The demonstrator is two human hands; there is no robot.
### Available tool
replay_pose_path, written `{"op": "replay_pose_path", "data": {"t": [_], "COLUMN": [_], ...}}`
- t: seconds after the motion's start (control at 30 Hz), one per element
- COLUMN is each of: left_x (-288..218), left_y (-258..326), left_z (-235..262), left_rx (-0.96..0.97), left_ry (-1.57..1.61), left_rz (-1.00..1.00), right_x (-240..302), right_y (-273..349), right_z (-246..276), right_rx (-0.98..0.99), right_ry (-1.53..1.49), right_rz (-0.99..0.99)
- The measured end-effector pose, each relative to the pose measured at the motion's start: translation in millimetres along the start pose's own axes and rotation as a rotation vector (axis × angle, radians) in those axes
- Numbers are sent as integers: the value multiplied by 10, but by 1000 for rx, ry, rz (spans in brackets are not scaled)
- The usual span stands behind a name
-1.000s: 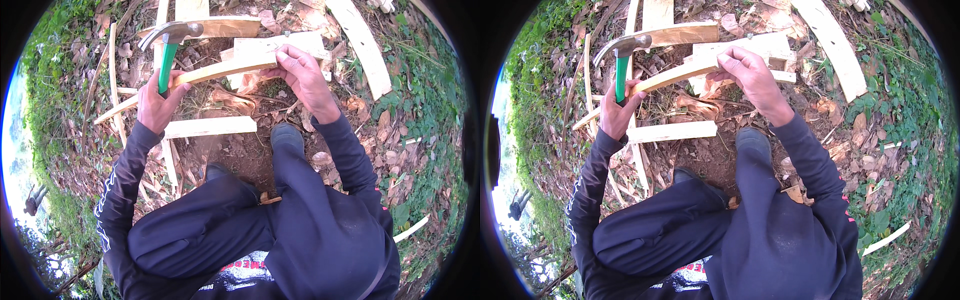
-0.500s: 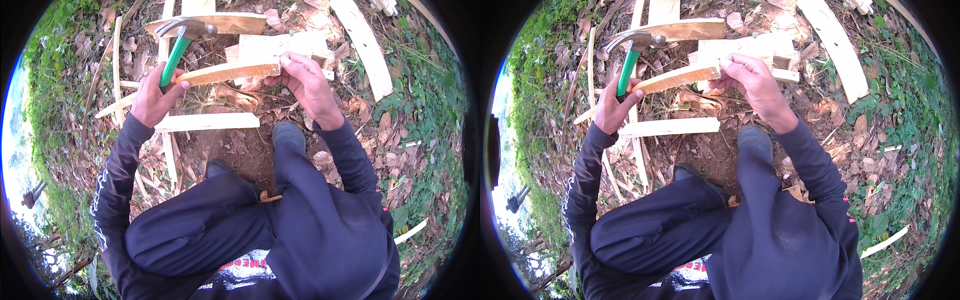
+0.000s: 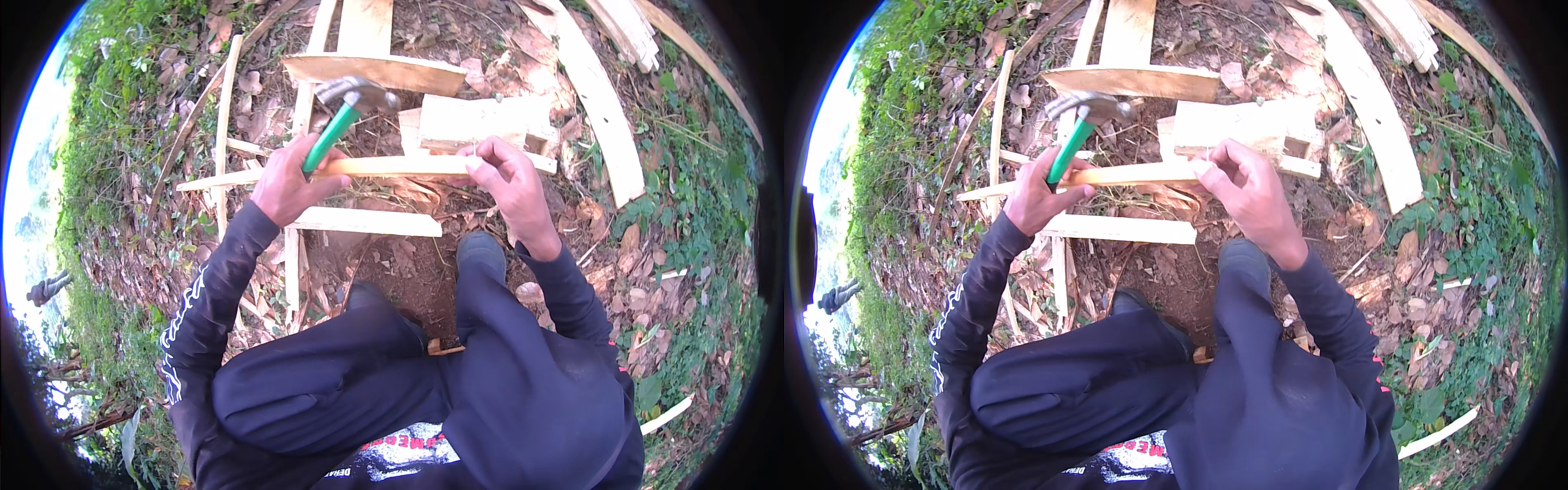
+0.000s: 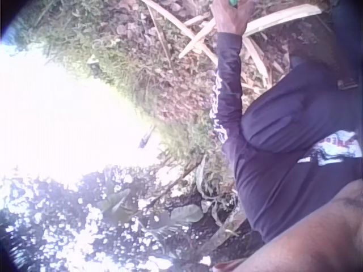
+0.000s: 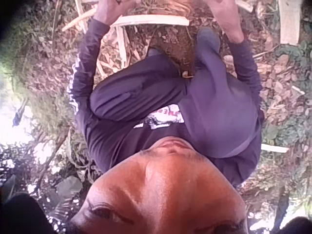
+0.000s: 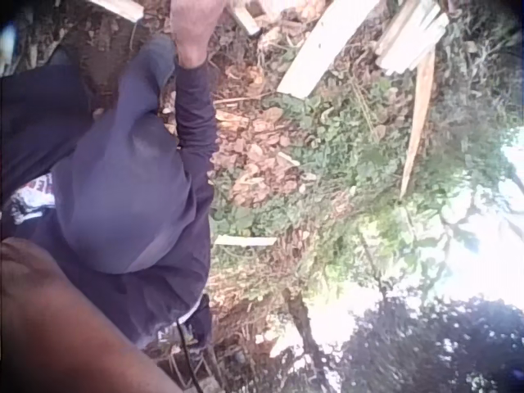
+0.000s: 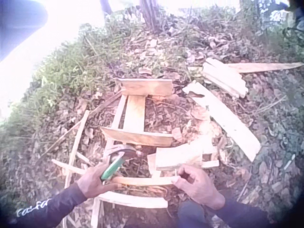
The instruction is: The person assembles a rectangular wooden frame using pre-cut lumber pieces and a hammer. They position the pieces on the ground, align the joints, and drive nails into the wood to secure the structure. The person lifts the frame to inspect the assembly and continues hammering to ensure stability.
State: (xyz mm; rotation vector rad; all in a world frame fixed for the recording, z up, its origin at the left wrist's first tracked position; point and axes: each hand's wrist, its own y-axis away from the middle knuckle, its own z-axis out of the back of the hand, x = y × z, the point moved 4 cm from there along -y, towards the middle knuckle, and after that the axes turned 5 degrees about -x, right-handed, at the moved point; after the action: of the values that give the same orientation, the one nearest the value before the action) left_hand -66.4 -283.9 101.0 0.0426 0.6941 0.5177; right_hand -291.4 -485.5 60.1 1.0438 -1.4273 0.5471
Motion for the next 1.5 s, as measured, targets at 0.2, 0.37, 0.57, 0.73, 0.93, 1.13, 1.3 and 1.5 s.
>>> {"op": "replay_pose_path", "data": {"t": [0.2,0.37,0.57,0.73,0.93,1.13,1.3,1.5], "left_x": [185,274,-91,-340,-138,131,344,84], "left_y": [167,241,356,555,958,1704,2289,2648], "left_z": [96,187,539,940,1591,1535,1335,1412], "left_rx": [97,42,-44,-171,-333,-478,-419,-343], "left_ry": [-40,16,-75,-204,-126,458,313,257], "left_rz": [-7,-8,4,-10,185,463,565,672], "right_x": [199,107,407,478,-142,-218,162,-182], "right_y": [44,59,65,-107,-620,-799,-1119,-1699], "right_z": [-76,-129,-215,-138,197,47,-482,-1809], "right_rx": [170,224,179,158,-67,-105,112,769], "right_ry": [-130,-144,1,38,909,965,1070,1233], "right_rz": [78,112,337,379,527,645,850,1150]}}
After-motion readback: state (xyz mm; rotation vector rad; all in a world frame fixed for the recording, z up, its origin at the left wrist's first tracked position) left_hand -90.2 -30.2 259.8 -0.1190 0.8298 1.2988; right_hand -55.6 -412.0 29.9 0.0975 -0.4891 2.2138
